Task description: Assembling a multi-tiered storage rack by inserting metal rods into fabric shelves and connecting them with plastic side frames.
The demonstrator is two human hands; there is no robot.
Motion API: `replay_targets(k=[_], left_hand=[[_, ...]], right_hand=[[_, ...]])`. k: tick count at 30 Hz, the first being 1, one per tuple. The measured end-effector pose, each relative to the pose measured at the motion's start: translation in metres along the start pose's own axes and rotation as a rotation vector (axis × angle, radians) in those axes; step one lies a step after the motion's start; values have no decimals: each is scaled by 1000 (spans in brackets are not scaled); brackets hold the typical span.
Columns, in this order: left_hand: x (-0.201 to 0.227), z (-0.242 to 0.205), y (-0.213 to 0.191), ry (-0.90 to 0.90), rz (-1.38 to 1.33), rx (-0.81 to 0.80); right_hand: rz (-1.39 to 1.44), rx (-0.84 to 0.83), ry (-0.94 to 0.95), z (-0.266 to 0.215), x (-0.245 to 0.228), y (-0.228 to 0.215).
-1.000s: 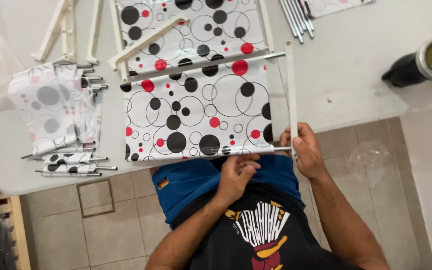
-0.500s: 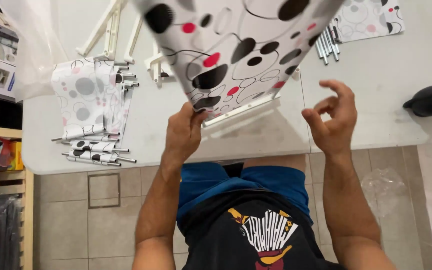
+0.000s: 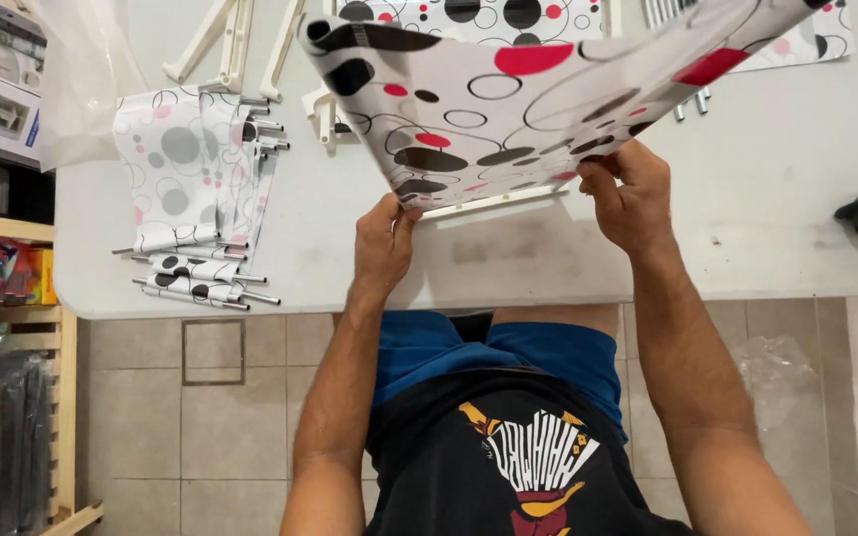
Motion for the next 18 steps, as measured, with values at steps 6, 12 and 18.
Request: replay_targets(k=[6,12,18], left_hand=[[-10,0,5,-15,0,11],[-21,-2,10,-23,12,16],[-3,1,10,-26,40,52]], right_hand=[[6,-13,-8,-3,0,4],[0,-36,-8,1,0,4],[7,-32,-22,0,3,7]])
Point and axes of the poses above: each hand's wrist, its own z-axis towards the middle knuckle, its own y-axis out of the palm, x = y × z, the point moved 1 cm from there along z, towards the middle knuckle, and after that the axes turned 9 degrees about -x, right-handed, at the moved point
